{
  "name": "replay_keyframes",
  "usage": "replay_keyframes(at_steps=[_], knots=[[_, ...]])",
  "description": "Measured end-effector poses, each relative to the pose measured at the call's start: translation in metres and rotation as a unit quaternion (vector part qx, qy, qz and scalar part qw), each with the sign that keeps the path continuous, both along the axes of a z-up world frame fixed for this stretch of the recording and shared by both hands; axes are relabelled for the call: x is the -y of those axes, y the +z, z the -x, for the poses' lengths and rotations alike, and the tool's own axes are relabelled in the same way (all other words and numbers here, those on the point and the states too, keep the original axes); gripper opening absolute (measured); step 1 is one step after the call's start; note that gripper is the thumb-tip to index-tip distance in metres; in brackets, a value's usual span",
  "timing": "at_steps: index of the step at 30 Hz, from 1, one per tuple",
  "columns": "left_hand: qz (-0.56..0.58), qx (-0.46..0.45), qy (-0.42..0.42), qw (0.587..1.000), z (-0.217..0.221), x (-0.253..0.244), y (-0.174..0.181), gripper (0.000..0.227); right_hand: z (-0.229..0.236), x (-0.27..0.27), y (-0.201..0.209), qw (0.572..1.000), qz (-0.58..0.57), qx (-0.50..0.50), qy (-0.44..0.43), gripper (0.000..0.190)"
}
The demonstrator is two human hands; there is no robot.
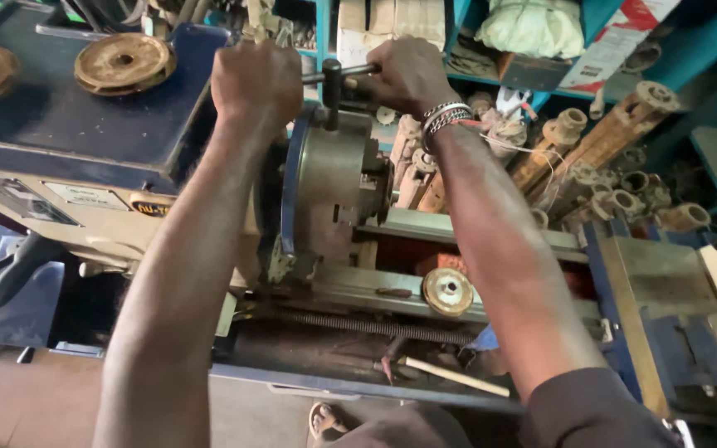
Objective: The person operates a metal lathe to machine brass disc-like parts. They mount a disc in the chuck, use a wrench to tighten it, and then engage the cutting tool to machine the part while the lathe spins. The person removes the finished part and repeats the process with another disc.
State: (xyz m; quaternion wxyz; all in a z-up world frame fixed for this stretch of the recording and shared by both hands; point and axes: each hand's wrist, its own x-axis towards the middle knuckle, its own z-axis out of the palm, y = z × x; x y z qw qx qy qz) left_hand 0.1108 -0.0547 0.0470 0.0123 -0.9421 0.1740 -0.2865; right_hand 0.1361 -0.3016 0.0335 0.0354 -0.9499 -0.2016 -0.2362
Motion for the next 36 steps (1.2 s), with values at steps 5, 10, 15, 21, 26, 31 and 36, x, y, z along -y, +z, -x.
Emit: replay_keyframes(at_steps=[5, 10, 15, 21, 26, 31, 36], knots=[[-0.053, -0.060, -0.038, 0.996, -0.024, -0.012, 0.009, 0.020, 0.033, -0.016, -0.001, 0.994, 0.021, 0.018, -0.102, 0.064], [-0.038, -0.010, -0.086, 0.996, -0.032, -0.016, 0.010, 0.011, 0.070, -0.029, 0.009, 0.983, 0.020, 0.010, -0.183, 0.085], [0.059, -0.036, -0.042, 0.997, -0.005, -0.018, -0.007, 0.018, 0.094, -0.031, 0.004, 0.987, 0.020, 0.097, -0.128, 0.077], [0.139, 0.061, -0.094, 0.984, 0.045, -0.028, -0.018, 0.016, 0.115, -0.031, -0.005, 0.992, -0.029, 0.112, -0.046, 0.064], [0.147, 0.131, -0.086, 0.977, 0.082, -0.034, -0.027, 0.021, 0.149, -0.041, -0.017, 0.973, -0.033, 0.228, -0.002, 0.057], [0.137, 0.119, -0.041, 0.982, 0.126, -0.036, -0.042, 0.021, 0.182, -0.061, -0.025, 0.968, -0.045, 0.247, 0.002, 0.059], [0.132, 0.043, -0.065, 0.988, 0.166, -0.052, -0.079, 0.011, 0.229, -0.075, -0.043, 0.980, -0.016, 0.200, -0.019, 0.046]])
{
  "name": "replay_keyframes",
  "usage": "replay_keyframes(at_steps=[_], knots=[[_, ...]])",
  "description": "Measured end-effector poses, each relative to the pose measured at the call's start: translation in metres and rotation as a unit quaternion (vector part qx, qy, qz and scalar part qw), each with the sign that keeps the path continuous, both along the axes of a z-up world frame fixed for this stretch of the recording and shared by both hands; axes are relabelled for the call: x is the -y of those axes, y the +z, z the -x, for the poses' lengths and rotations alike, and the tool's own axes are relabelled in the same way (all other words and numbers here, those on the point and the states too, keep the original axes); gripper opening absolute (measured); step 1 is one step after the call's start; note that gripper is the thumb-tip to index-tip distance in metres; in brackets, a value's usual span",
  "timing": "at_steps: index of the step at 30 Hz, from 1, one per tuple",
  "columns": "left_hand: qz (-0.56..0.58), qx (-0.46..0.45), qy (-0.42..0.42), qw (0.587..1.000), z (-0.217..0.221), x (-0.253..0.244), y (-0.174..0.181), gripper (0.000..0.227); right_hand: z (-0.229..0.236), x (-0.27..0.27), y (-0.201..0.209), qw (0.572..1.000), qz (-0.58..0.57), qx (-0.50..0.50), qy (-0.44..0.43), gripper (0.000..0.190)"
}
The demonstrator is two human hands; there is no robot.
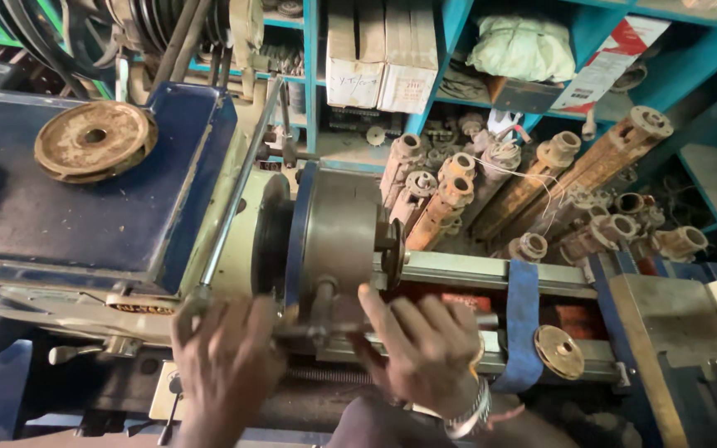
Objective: The person operates a metal lathe to machine brass disc-like parts. They mount a disc in the chuck, use a wrench to tighten it, and then engage the cutting tool to machine the part while the lathe spins. The person removes the finished part and repeats the process with another disc.
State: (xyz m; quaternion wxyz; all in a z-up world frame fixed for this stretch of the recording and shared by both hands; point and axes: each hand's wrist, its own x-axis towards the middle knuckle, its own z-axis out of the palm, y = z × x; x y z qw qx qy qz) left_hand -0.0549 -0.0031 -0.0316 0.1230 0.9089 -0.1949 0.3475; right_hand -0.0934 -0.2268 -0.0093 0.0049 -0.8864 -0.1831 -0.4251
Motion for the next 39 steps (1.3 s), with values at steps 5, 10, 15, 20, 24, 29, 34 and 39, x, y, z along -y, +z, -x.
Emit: replay_keyframes(at_steps=[5, 10, 15, 20, 24, 29, 34, 39], knots=[[-0.023, -0.109, -0.006, 0.994, 0.026, -0.010, -0.042, 0.024, 0.035, -0.010, -0.033, 0.998, -0.013, -0.059, 0.030, 0.060], [-0.004, -0.162, -0.042, 0.986, 0.037, -0.016, -0.090, 0.036, 0.058, -0.013, -0.079, 0.993, 0.016, -0.110, 0.040, 0.065], [-0.042, -0.257, -0.037, 0.965, 0.038, -0.012, -0.124, 0.049, 0.064, -0.014, -0.122, 0.984, 0.043, -0.170, 0.039, 0.061], [0.113, -0.204, -0.058, 0.971, 0.049, 0.032, -0.165, 0.078, 0.063, -0.015, -0.159, 0.972, 0.024, -0.230, 0.038, 0.043], [0.159, -0.305, -0.004, 0.939, 0.083, 0.040, -0.203, 0.074, 0.083, -0.009, -0.175, 0.924, 0.029, -0.371, 0.087, 0.033], [0.093, -0.428, -0.026, 0.899, 0.125, 0.054, -0.229, 0.071, 0.096, 0.020, -0.174, 0.875, 0.050, -0.466, 0.123, 0.020], [0.131, -0.312, -0.172, 0.925, 0.115, 0.110, -0.213, 0.072, 0.094, 0.061, -0.171, 0.855, -0.049, -0.507, 0.099, 0.043], [0.030, -0.368, -0.216, 0.904, 0.097, 0.171, -0.175, 0.072, 0.102, 0.124, -0.174, 0.857, -0.200, -0.471, 0.066, 0.045]])
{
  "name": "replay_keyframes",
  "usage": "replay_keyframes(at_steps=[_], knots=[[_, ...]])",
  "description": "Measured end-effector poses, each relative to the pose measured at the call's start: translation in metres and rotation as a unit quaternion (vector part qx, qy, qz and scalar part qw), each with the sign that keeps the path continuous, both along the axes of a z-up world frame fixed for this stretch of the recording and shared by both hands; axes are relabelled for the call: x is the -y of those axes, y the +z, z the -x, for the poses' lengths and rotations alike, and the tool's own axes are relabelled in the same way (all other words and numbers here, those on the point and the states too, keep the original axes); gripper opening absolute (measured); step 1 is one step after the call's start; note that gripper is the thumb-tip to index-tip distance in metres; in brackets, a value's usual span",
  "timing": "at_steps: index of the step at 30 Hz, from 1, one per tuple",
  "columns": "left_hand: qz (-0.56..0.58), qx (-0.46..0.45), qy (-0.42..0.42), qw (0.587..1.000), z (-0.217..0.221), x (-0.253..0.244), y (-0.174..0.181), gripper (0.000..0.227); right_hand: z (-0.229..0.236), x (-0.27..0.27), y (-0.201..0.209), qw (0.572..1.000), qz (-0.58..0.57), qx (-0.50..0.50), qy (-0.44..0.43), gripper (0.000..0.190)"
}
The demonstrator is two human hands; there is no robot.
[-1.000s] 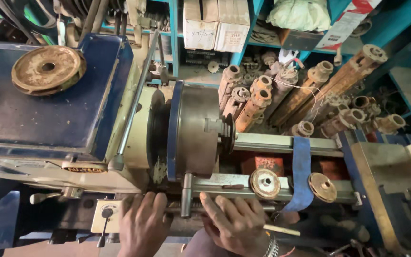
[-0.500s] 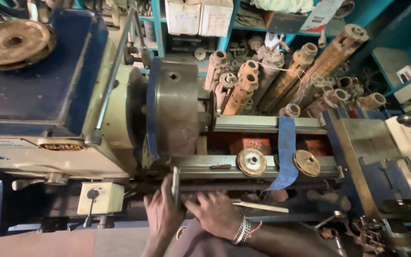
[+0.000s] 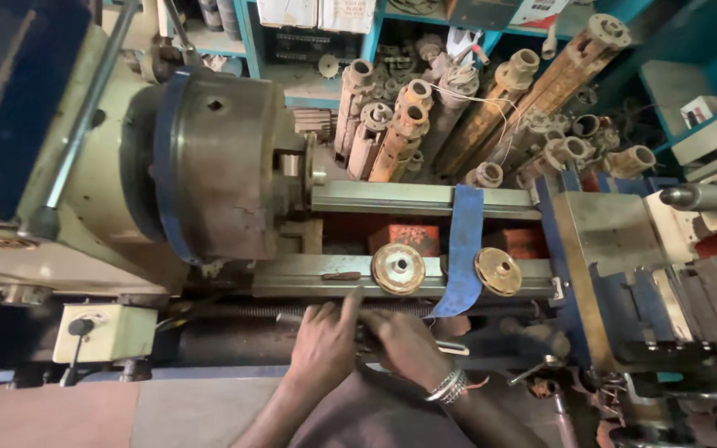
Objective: The person operates a metal lathe to machine brass disc-like parts. They mount a disc in the chuck, use a wrench to tighten it, and then engage the cutting tool to machine the part while the lathe spins. The person removes the finished part and repeats the process with another disc.
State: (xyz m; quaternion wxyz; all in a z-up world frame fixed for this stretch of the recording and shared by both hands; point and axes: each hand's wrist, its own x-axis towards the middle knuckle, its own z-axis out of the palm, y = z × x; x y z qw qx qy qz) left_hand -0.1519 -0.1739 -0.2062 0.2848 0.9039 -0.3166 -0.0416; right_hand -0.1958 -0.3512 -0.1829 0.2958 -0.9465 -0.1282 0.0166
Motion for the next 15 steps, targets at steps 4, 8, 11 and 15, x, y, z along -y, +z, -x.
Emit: replay_keyframes(at_steps=[4, 8, 11, 15], knots=[[-0.001, 0.051, 0.011, 0.999, -0.007, 0.032, 0.019, 0.060, 0.005, 0.041, -0.012, 0.994, -0.085, 0.014, -0.068, 0.041], [-0.007, 0.034, 0.085, 0.996, -0.016, 0.028, 0.027, 0.062, 0.006, 0.079, -0.024, 0.967, -0.195, -0.005, -0.161, 0.034], [0.014, 0.054, 0.160, 0.986, -0.017, 0.013, 0.028, 0.055, -0.002, 0.115, -0.033, 0.946, -0.186, -0.076, -0.255, 0.026], [0.061, 0.056, 0.243, 0.966, -0.008, 0.004, 0.026, 0.051, -0.027, 0.153, -0.046, 0.923, -0.243, -0.031, -0.297, 0.027]])
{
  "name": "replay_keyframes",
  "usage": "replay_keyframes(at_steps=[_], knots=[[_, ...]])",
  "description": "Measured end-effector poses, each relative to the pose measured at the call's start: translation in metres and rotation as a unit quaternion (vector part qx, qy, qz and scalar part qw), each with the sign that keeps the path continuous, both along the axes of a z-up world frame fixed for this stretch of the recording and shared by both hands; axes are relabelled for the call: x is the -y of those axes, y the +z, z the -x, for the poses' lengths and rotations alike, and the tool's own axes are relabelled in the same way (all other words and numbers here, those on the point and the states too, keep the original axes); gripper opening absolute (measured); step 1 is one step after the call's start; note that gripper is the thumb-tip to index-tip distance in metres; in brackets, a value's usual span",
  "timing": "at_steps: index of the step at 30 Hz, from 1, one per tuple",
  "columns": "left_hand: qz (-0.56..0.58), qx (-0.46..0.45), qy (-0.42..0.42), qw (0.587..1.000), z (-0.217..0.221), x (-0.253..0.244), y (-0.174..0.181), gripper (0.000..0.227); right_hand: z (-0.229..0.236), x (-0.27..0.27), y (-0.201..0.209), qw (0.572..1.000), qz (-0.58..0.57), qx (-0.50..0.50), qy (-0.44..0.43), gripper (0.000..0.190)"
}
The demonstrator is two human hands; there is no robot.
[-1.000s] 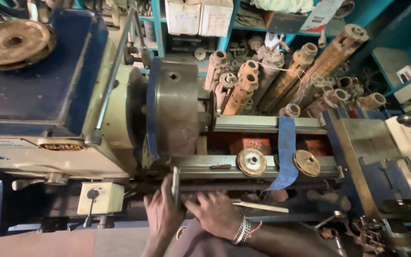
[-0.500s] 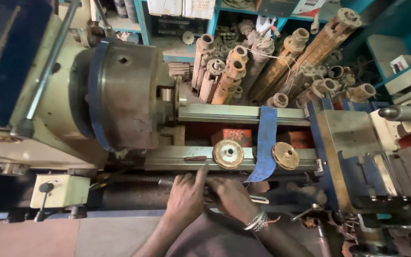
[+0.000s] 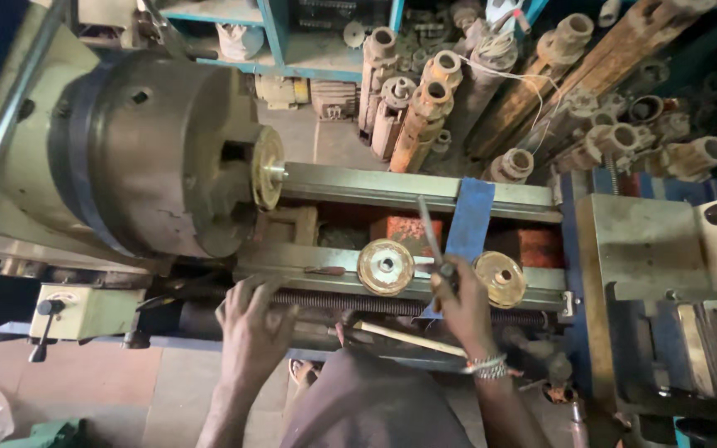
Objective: The person operates a metal lathe to machine brass disc-like parts. They mount a disc in the chuck, use a wrench to tighten it, and then engage the cutting tool to machine the part while the lathe spins. The person removes the finished part and repeats the process with another disc.
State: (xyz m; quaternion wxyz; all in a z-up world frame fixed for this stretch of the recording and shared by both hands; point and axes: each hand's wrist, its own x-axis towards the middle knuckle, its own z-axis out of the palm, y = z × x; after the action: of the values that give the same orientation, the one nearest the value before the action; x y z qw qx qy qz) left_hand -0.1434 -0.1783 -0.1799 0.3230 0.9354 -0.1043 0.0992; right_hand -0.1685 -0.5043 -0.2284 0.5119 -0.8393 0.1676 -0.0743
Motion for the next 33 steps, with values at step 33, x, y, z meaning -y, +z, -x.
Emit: replay_keyframes(at_steps=[33], knots=[[0.107, 0.166, 0.108, 0.974, 0.026, -0.035, 0.042, 0.034, -0.087, -0.057, 0.154, 0.945, -0.021, 0.260, 0.197, 0.022]])
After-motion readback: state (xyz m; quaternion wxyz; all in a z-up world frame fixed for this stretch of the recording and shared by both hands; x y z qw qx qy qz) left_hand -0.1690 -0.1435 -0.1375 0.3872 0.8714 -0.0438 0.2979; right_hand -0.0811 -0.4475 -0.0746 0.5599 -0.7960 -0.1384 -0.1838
